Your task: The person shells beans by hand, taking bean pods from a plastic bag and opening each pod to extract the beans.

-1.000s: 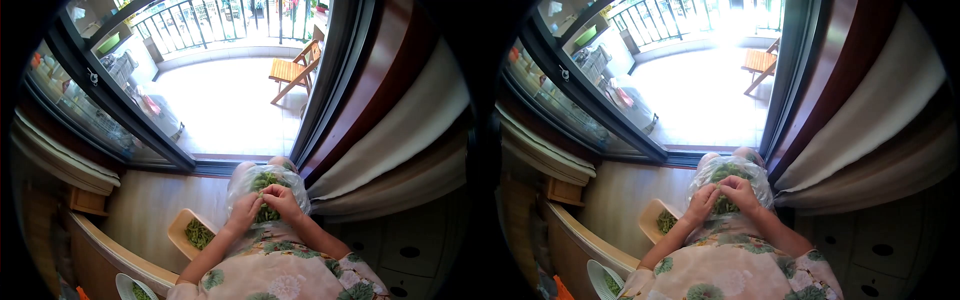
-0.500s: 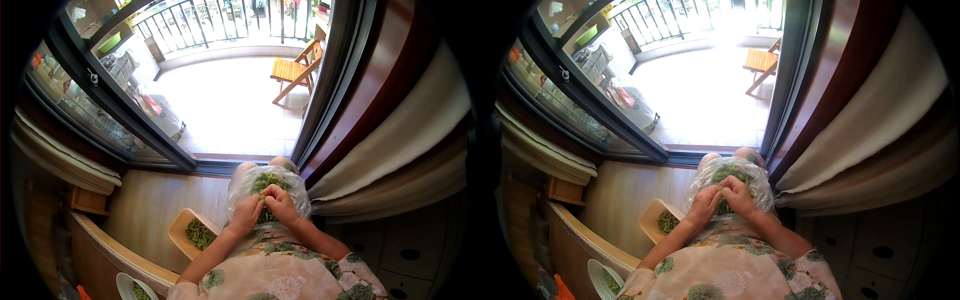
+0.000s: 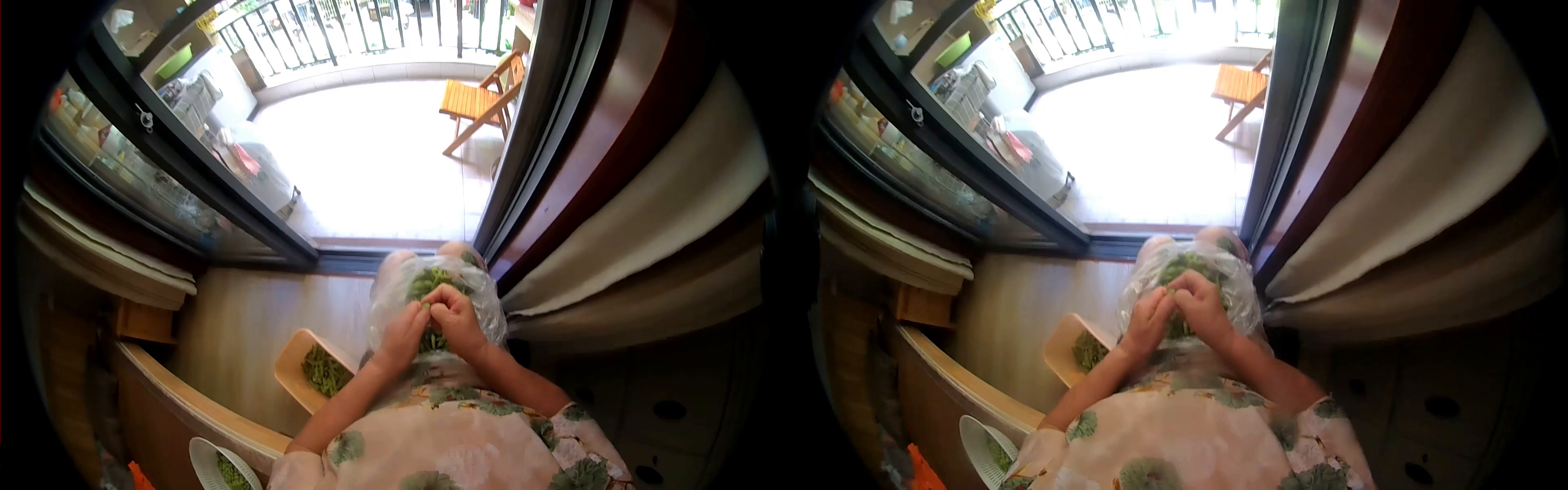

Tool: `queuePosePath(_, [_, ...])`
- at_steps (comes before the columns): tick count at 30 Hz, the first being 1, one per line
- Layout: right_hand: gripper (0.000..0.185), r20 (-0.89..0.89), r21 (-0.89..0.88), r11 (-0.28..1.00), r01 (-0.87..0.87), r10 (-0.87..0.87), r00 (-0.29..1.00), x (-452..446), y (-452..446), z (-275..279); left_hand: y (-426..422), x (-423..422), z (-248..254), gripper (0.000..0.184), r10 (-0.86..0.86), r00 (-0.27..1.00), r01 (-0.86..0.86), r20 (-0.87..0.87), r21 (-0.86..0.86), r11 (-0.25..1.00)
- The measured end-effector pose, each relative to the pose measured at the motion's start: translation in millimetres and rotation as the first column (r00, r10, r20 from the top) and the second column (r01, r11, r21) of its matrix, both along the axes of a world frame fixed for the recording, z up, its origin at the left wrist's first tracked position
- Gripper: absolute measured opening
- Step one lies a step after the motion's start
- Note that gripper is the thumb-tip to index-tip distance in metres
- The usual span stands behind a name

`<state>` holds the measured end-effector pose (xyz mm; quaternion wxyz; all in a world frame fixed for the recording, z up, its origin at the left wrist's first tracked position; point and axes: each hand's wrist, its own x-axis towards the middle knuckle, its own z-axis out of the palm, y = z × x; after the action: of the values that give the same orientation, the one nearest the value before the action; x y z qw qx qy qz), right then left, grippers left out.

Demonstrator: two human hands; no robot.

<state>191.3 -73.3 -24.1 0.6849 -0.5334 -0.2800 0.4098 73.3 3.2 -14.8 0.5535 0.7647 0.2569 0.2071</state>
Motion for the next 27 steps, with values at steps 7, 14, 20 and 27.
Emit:
queuePosePath(7, [0.013, -0.166, -0.034, 0.998, -0.051, 0.044, 0.985, 0.9, -1.0, 11.7, 5.3, 3.0, -19.3, 0.030, 0.015, 0.998, -0.012, 0.056, -0.053, 0.999])
queuePosePath(14, [0.015, -0.289, -0.072, 0.992, -0.108, 0.082, 0.954, 6.8, -0.9, 20.2, 12.3, 1.2, -22.7, 0.030, -0.047, 0.999, 0.050, 0.019, -0.154, 0.987])
queuePosePath(20, [0.014, -0.281, -0.099, 0.982, -0.161, 0.128, 0.951, 15.4, -1.6, 5.2, 14.0, 0.0, -5.4, 0.031, -0.058, 0.998, 0.065, 0.030, -0.560, 0.826])
queuePosePath(27, [0.013, -0.398, -0.037, 0.984, -0.171, 0.143, 0.906, 18.7, -3.3, 12.9, 12.0, 0.9, 9.3, 0.036, -0.079, 0.993, 0.119, 0.089, -0.757, 0.643])
